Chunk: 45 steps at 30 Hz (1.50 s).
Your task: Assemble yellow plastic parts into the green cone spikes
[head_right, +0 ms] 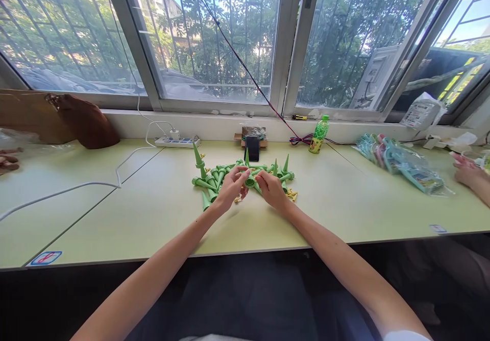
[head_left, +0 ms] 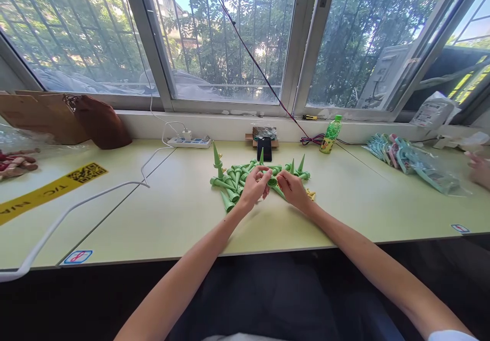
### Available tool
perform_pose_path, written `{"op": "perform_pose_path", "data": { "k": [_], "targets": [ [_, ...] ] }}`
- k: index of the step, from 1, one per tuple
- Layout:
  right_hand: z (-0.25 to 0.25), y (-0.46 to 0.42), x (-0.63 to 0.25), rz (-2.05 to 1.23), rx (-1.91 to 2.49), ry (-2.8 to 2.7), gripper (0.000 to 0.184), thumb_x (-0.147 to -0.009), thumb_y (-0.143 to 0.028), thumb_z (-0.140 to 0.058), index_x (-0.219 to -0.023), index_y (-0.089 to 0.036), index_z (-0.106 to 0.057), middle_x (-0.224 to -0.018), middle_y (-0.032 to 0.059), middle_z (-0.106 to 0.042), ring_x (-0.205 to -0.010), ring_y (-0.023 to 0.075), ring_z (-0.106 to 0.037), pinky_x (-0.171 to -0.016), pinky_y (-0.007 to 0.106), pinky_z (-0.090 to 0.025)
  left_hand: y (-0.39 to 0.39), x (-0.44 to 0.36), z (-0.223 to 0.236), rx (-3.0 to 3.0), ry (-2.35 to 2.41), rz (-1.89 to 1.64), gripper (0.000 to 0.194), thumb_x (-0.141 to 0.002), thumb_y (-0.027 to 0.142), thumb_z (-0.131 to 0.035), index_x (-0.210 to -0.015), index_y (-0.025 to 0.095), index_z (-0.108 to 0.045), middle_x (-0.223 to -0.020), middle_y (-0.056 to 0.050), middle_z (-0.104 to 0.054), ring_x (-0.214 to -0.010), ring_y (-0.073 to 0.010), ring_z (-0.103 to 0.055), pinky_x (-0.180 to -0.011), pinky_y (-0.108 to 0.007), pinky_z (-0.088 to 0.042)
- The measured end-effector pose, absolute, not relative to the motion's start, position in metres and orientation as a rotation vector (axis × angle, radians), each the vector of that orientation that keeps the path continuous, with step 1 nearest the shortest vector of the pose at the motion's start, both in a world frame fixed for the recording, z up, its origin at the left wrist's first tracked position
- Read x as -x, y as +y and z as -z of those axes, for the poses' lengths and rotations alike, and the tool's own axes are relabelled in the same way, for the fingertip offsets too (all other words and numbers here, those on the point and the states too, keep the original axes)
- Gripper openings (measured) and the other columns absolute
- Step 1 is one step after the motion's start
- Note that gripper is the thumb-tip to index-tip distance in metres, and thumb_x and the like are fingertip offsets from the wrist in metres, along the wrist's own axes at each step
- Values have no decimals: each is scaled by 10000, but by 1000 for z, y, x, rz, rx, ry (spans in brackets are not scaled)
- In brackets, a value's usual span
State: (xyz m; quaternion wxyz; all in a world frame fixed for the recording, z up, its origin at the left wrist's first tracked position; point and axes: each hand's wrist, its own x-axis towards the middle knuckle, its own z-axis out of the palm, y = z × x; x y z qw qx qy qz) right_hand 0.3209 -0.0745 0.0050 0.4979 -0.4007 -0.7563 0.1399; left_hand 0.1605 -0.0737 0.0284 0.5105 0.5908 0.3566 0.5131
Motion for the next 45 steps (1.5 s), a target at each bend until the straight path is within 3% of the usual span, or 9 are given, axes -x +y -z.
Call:
{"op": "perform_pose_path", "data": {
  "k": [6, 12, 19, 26, 32, 40, 45],
  "targets": [
    [-2, -71, -322, -341, 964, -1822, 385, -1002, -470, -372, -708, -223, -396, -599, -34, -437, -533, 119, -363, -541, 268, -310, -76, -156, -26, -1593, 827, -1237, 397, -844, 476, -643, -1088, 185, -526, -815, 27, -522, -410, -33, -481, -363, -177, -342],
    [1, -68, -323, -338, 977, -1818, 459, -1001, -531, -351, -658, -226, -334, -567, -43, -382, -504, 109, -296, -508, 272, -264, -72, -157, -16, -1918, 855, -1330, 434, -829, 223, -653, -1222, 224, -470, -916, 23, -505, -465, 7, -401, -469, -159, -357],
    [3, -67, -323, -416, 1007, -1804, 471, -1001, -539, -351, -646, -230, -363, -543, -33, -379, -504, 126, -324, -504, 284, -263, -71, -158, -9, -2199, 818, -1408, 519, -861, 122, -574, -1336, 246, -404, -976, -19, -536, -526, -22, -409, -505, -163, -366],
    [-2, -70, -320, -336, 1038, -1742, 434, -1004, -502, -365, -668, -227, -358, -562, -37, -410, -512, 120, -342, -527, 270, -283, -73, -165, -21, -1787, 907, -1526, 249, -940, 369, -522, -1126, 209, -476, -926, -12, -547, -463, -23, -472, -404, -157, -372],
    [-6, -71, -323, -281, 1004, -1772, 372, -1010, -452, -376, -720, -221, -416, -576, -38, -424, -520, 122, -364, -544, 261, -304, -72, -165, -25, -1459, 862, -1321, 358, -905, 547, -531, -860, 197, -471, -604, 61, -476, -323, -68, -442, -289, -183, -308],
    [-9, -76, -322, -242, 955, -1833, 336, -1018, -399, -376, -743, -220, -450, -580, -37, -443, -514, 124, -379, -557, 261, -324, -71, -162, -25, -1333, 846, -1063, 437, -848, 625, -578, -869, 198, -490, -491, 61, -523, -287, -81, -425, -283, -182, -305],
    [-9, -75, -323, -232, 961, -1832, 325, -1013, -385, -385, -740, -220, -446, -569, -41, -437, -502, 122, -374, -549, 260, -322, -72, -161, -26, -1306, 814, -1041, 450, -829, 610, -617, -903, 178, -516, -527, 21, -584, -333, -101, -489, -311, -199, -379]
  ]
}}
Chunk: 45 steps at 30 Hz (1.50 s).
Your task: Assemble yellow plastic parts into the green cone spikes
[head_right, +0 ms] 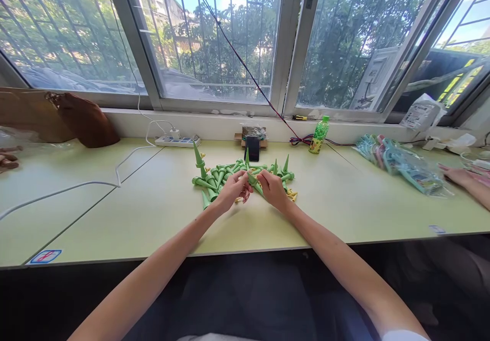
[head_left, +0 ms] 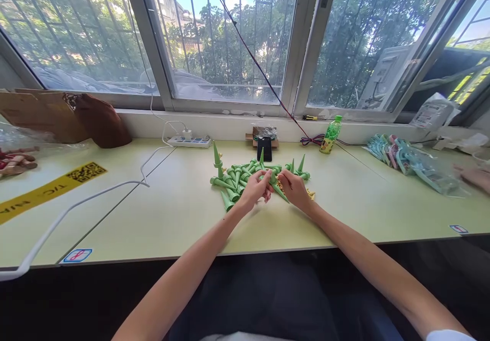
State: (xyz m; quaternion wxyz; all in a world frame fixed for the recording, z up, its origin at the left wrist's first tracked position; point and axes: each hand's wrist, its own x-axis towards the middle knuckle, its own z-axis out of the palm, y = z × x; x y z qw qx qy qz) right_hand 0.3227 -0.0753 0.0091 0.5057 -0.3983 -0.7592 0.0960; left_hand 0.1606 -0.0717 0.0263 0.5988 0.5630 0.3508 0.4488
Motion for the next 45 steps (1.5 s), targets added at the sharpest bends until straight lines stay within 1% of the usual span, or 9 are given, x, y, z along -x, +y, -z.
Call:
{"op": "perform_pose_path", "data": {
  "k": [4, 12, 18, 22, 28, 32, 37, 42, 45],
  "targets": [
    [-9, -75, -323, -240, 983, -1829, 334, -1009, -403, -386, -733, -221, -437, -555, -46, -429, -491, 120, -368, -541, 258, -315, -72, -159, -26, -1313, 805, -1054, 474, -807, 596, -657, -955, 163, -533, -569, 1, -615, -379, -110, -534, -344, -209, -426],
    [-6, -72, -324, -253, 1068, -1799, 415, -1002, -495, -351, -682, -232, -362, -519, -54, -382, -479, 118, -328, -516, 259, -279, -71, -158, -19, -1485, 802, -1158, 559, -768, 544, -721, -1111, 146, -530, -696, 17, -600, -443, -97, -566, -360, -197, -420],
    [-6, -72, -324, -258, 1067, -1794, 430, -1002, -512, -339, -673, -236, -336, -522, -46, -401, -476, 120, -342, -512, 265, -274, -74, -157, -21, -1780, 900, -1267, 406, -808, 413, -703, -1121, 193, -566, -880, -13, -617, -472, -56, -552, -425, -180, -418],
    [-7, -73, -324, -267, 1048, -1794, 416, -1003, -489, -350, -671, -238, -340, -528, -38, -417, -472, 126, -343, -515, 277, -276, -75, -157, -21, -1953, 964, -1343, 348, -816, 319, -691, -1124, 213, -567, -936, -15, -618, -483, -42, -503, -493, -189, -424],
    [-9, -75, -324, -292, 1049, -1799, 419, -1012, -484, -324, -682, -232, -381, -523, -27, -433, -479, 134, -377, -517, 281, -287, -74, -158, -16, -2133, 1003, -1402, 307, -848, 290, -655, -1134, 211, -581, -943, -28, -656, -524, -65, -486, -550, -203, -417],
    [-8, -75, -324, -295, 1049, -1793, 446, -1011, -521, -306, -684, -231, -395, -522, -23, -439, -485, 138, -388, -517, 282, -292, -74, -157, -14, -2249, 986, -1440, 283, -892, 280, -603, -1170, 227, -580, -1040, -53, -675, -550, -82, -515, -583, -220, -436],
    [-6, -74, -321, -383, 1035, -1771, 491, -993, -582, -324, -659, -231, -402, -526, -15, -451, -491, 138, -401, -513, 283, -313, -75, -155, -13, -2423, 944, -1425, 282, -931, 197, -504, -1203, 241, -566, -1118, -65, -667, -613, -101, -563, -618, -231, -450],
    [-2, -71, -319, -532, 1005, -1680, 517, -965, -629, -374, -636, -231, -401, -505, -25, -428, -466, 126, -385, -471, 269, -310, -73, -158, -13, -2319, 903, -1456, 298, -933, 218, -499, -1224, 239, -555, -1126, -77, -637, -688, -108, -582, -628, -217, -472],
    [-1, -68, -319, -607, 987, -1619, 523, -954, -642, -395, -634, -228, -406, -503, -30, -417, -448, 117, -376, -448, 265, -307, -73, -162, -15, -2157, 897, -1460, 324, -918, 241, -532, -1242, 233, -547, -1062, -74, -640, -673, -104, -578, -602, -205, -469]
  ]
}}
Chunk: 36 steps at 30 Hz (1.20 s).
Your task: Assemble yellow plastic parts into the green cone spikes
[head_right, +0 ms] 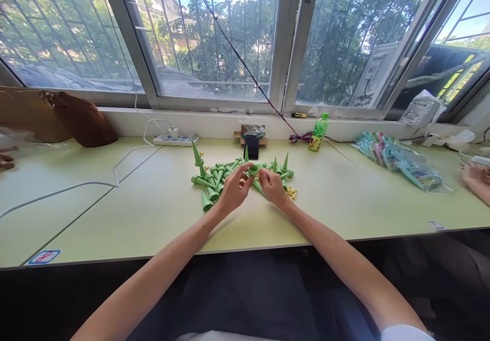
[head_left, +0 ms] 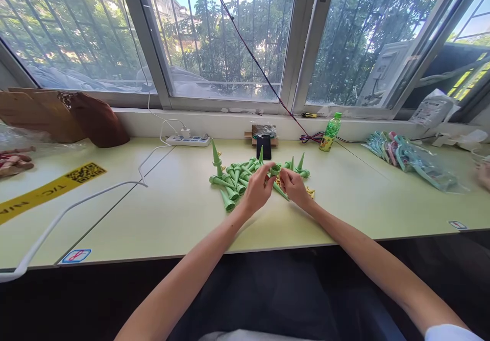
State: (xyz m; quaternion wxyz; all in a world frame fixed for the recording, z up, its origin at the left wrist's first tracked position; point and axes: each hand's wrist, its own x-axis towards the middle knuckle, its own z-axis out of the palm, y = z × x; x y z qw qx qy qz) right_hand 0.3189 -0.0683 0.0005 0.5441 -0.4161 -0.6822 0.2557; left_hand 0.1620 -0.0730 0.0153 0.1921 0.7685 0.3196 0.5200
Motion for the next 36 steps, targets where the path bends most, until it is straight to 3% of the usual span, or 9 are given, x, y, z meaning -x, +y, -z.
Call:
{"op": "perform_pose_path", "data": {
  "k": [5, 17, 24, 30, 36],
  "targets": [
    [2, -65, -319, -712, 953, -1535, 527, -940, -661, -415, -638, -231, -385, -500, -45, -373, -414, 103, -350, -411, 265, -301, -75, -165, -20, -1915, 896, -1389, 348, -903, 275, -558, -1246, 229, -527, -821, -12, -632, -578, -95, -555, -531, -187, -447],
    [1, -69, -318, -796, 922, -1628, 462, -933, -631, -467, -702, -238, -396, -534, -53, -391, -427, 103, -343, -417, 266, -318, -71, -163, -19, -1598, 764, -1292, 355, -846, 443, -625, -1066, 176, -546, -510, 73, -523, -342, -81, -461, -363, -193, -381],
    [-3, -72, -320, -642, 950, -1776, 397, -971, -550, -438, -742, -226, -451, -565, -42, -420, -490, 120, -360, -480, 263, -316, -76, -161, -25, -1427, 765, -1200, 486, -794, 528, -676, -1102, 173, -547, -431, 93, -476, -304, -79, -395, -323, -187, -305],
    [-6, -75, -320, -413, 975, -1892, 392, -979, -496, -426, -700, -221, -395, -597, -45, -388, -541, 118, -319, -545, 265, -296, -74, -158, -28, -1134, 803, -1062, 530, -735, 487, -751, -1096, 154, -553, -481, 76, -495, -309, -40, -321, -310, -163, -220],
    [1, -71, -321, -401, 966, -1890, 370, -993, -451, -399, -708, -221, -348, -589, -59, -353, -536, 108, -290, -540, 256, -272, -75, -158, -27, -1300, 767, -1111, 524, -767, 526, -703, -1104, 161, -537, -427, 83, -482, -291, -71, -347, -306, -178, -255]
  ]
}}
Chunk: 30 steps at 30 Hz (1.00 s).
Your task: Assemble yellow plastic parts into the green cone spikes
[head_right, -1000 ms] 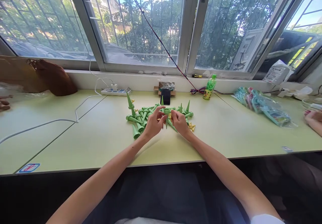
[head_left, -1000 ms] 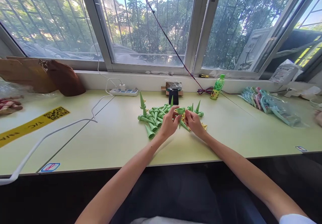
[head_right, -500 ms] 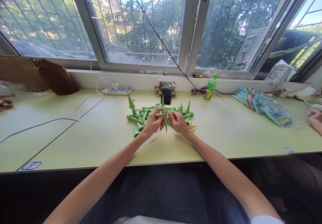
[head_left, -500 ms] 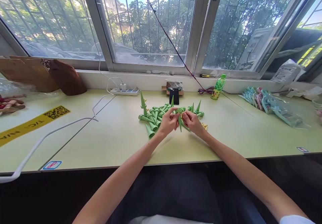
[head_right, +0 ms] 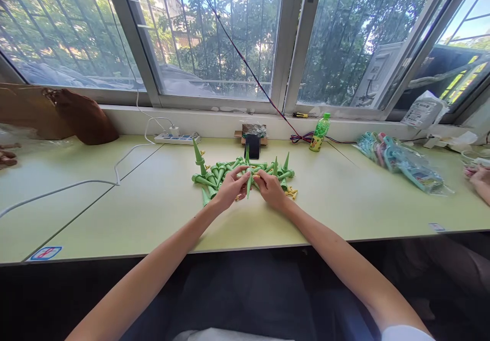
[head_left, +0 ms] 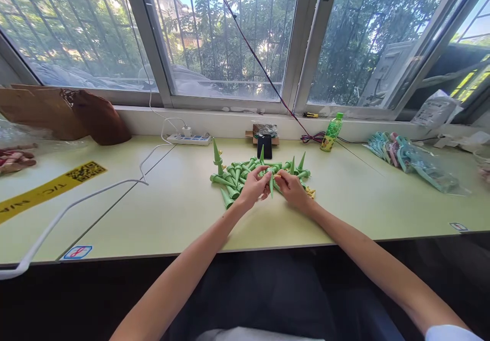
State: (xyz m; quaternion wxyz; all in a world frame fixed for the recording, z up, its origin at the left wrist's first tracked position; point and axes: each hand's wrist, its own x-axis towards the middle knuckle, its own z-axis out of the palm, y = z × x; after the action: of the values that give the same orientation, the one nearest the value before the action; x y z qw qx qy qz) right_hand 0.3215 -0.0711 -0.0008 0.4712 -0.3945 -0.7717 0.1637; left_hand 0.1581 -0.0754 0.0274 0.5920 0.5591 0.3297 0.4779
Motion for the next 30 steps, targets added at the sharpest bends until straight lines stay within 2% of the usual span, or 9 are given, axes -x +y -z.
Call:
{"op": "perform_pose_path", "data": {
  "k": [7, 10, 13, 18, 23, 27, 30],
  "targets": [
    [0, -72, -323, -535, 996, -1825, 405, -963, -497, -464, -684, -216, -380, -562, -55, -362, -516, 102, -308, -504, 253, -265, -73, -159, -20, -1533, 748, -1152, 437, -856, 493, -596, -1142, 171, -520, -432, 90, -463, -305, -87, -396, -340, -177, -282],
    [-3, -74, -321, -862, 936, -1726, 436, -929, -564, -512, -688, -220, -393, -540, -66, -356, -456, 88, -309, -444, 244, -255, -73, -159, -18, -1698, 800, -1198, 354, -900, 421, -544, -1154, 174, -540, -501, 69, -493, -361, -80, -419, -395, -182, -321],
    [-6, -74, -320, -1221, 816, -1585, 456, -874, -601, -591, -704, -222, -404, -533, -92, -300, -406, 62, -234, -384, 226, -199, -75, -158, -17, -1921, 908, -1260, 306, -933, 345, -500, -1174, 171, -573, -557, 50, -505, -435, -74, -421, -479, -187, -357],
    [-9, -76, -323, -1527, 718, -1451, 450, -857, -581, -646, -727, -212, -424, -528, -110, -225, -402, 46, -191, -380, 203, -128, -77, -157, -17, -2130, 989, -1309, 308, -947, 283, -481, -1205, 164, -600, -581, 48, -481, -472, -71, -344, -535, -197, -343],
    [-11, -77, -325, -1612, 668, -1417, 429, -865, -567, -651, -764, -211, -435, -534, -109, -227, -407, 49, -219, -393, 202, -141, -77, -158, -17, -2051, 947, -1325, 307, -940, 301, -500, -1198, 176, -611, -570, 51, -471, -461, -70, -359, -525, -193, -347],
    [-12, -79, -322, -1603, 672, -1406, 443, -851, -566, -670, -745, -212, -425, -529, -108, -233, -408, 49, -219, -393, 203, -141, -74, -159, -16, -1783, 824, -1270, 334, -915, 377, -543, -1181, 180, -589, -581, 47, -501, -417, -65, -413, -454, -186, -354],
    [-12, -80, -320, -1590, 684, -1408, 464, -841, -567, -680, -715, -212, -408, -526, -110, -224, -407, 46, -206, -392, 204, -127, -72, -160, -16, -1596, 755, -1220, 363, -875, 428, -596, -1138, 179, -580, -528, 69, -461, -355, -59, -382, -384, -183, -319]
  ]
}}
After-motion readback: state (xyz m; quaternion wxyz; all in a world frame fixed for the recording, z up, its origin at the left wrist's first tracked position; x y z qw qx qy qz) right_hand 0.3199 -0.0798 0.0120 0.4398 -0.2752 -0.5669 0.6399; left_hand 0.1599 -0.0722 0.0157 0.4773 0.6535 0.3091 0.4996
